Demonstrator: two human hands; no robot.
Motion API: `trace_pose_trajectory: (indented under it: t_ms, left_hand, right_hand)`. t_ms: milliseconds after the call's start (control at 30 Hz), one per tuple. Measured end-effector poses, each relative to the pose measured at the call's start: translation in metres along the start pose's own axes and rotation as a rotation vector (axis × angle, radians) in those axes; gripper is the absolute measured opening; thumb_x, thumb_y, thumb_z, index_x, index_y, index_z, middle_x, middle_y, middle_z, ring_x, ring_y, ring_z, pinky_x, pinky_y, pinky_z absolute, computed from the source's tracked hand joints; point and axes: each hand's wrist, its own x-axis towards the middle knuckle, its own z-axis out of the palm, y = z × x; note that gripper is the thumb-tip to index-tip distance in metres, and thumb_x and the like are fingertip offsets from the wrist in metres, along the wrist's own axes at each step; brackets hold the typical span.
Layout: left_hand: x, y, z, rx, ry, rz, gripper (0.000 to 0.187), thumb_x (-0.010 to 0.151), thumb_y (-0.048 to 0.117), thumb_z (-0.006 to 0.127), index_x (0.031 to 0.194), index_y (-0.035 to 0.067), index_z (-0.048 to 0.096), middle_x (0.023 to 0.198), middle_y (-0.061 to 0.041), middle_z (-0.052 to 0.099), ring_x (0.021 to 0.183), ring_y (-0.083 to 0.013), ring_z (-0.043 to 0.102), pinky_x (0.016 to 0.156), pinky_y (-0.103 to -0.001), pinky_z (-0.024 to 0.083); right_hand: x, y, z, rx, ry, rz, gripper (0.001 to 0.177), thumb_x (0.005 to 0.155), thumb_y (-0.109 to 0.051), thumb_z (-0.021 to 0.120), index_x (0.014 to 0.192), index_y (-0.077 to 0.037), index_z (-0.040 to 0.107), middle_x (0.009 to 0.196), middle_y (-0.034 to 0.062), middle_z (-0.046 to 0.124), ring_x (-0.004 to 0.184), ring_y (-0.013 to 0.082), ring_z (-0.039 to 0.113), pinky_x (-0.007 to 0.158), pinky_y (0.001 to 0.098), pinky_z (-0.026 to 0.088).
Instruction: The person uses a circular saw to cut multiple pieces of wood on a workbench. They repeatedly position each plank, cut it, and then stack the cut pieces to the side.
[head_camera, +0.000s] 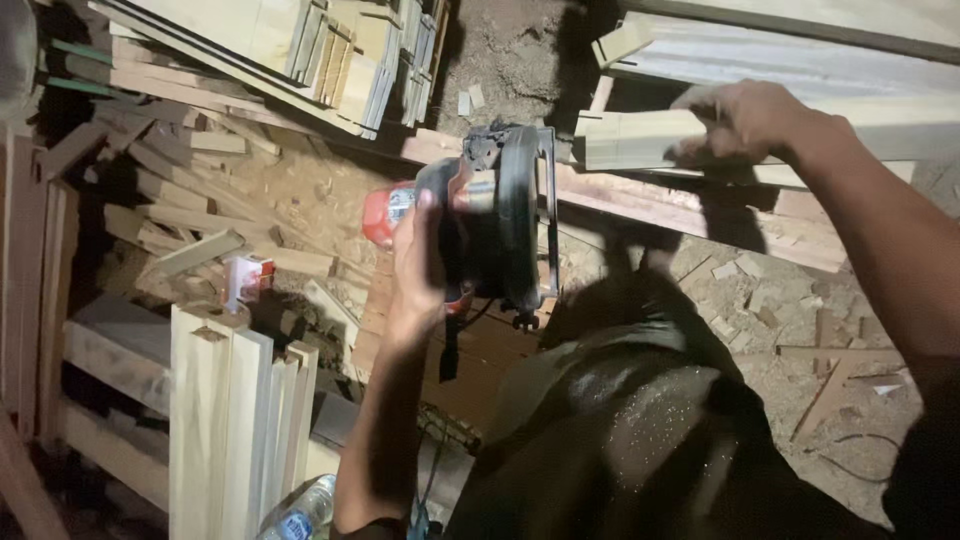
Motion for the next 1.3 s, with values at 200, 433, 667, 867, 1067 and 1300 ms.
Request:
trace_pose_trajectory:
  t_ms: [200, 433, 667, 867, 1067, 1300]
  left_hand:
    - [0.008, 0.007, 0.017, 0.189, -0.053, 0.202, 0.051, 0.118, 0.043, 0.026, 0.122, 0.002, 0.057, 0.078, -0.002, 0.063, 0.063, -0.0104, 0.061, 0.060, -0.024, 0.053]
    - [0.020, 0.019, 0.049, -0.146, 0.093, -0.302, 0.065, 0.107, 0.045, 0.033, 0.148, -0.004, 0.041, 0.118, -0.011, 0.067, 0.090, -0.0172, 0.068, 0.077, -0.034, 0.060]
    - [0.007, -0.050, 0.058, 0.017, 0.185, -0.431, 0.064, 0.114, 0.047, 0.036, 0.140, -0.005, 0.063, 0.100, -0.020, 0.065, 0.081, -0.0217, 0.056, 0.070, -0.036, 0.049]
    - [0.010, -0.079, 0.060, 0.374, 0.097, -0.220, 0.064, 0.117, 0.046, 0.024, 0.128, -0.005, 0.062, 0.098, -0.014, 0.070, 0.081, -0.0214, 0.064, 0.071, -0.035, 0.054]
    - [0.020, -0.048, 0.078, -0.154, 0.114, -0.407, 0.063, 0.116, 0.051, 0.031, 0.108, 0.000, 0.067, 0.082, -0.007, 0.066, 0.069, -0.0142, 0.059, 0.061, -0.030, 0.047]
    - [0.032, -0.035, 0.094, -0.468, 0.237, -0.493, 0.057, 0.112, 0.048, 0.040, 0.110, -0.002, 0.069, 0.082, -0.003, 0.063, 0.070, -0.0126, 0.056, 0.062, -0.029, 0.044]
  right_hand:
    - [0.030, 0.008, 0.006, -0.503, 0.314, -0.195, 0.087, 0.090, -0.089, 0.043, 0.153, -0.030, 0.057, 0.137, 0.0214, 0.064, 0.135, 0.0376, 0.055, 0.117, 0.0573, 0.040]
    - [0.044, 0.008, 0.046, -0.470, 0.339, -0.285, 0.112, 0.073, -0.094, 0.052, 0.161, -0.025, 0.038, 0.140, 0.0281, 0.054, 0.133, 0.0425, 0.048, 0.110, 0.0658, 0.031]
    - [0.036, 0.004, 0.063, -0.387, 0.511, -0.395, 0.106, 0.075, -0.095, 0.049, 0.157, -0.026, 0.047, 0.135, 0.0251, 0.058, 0.129, 0.0414, 0.052, 0.105, 0.0688, 0.033]
    - [0.039, 0.005, 0.062, -0.440, 0.531, -0.362, 0.099, 0.079, -0.094, 0.050, 0.153, -0.028, 0.051, 0.126, 0.0251, 0.061, 0.122, 0.0424, 0.055, 0.102, 0.0660, 0.036]
    - [0.036, 0.000, 0.064, -0.450, 0.547, -0.329, 0.097, 0.077, -0.089, 0.057, 0.151, -0.027, 0.050, 0.124, 0.0241, 0.061, 0.123, 0.0414, 0.055, 0.099, 0.0638, 0.039]
    - [0.032, -0.002, 0.064, -0.424, 0.577, -0.352, 0.094, 0.077, -0.086, 0.059, 0.149, -0.027, 0.050, 0.125, 0.0226, 0.061, 0.125, 0.0412, 0.054, 0.102, 0.0649, 0.038]
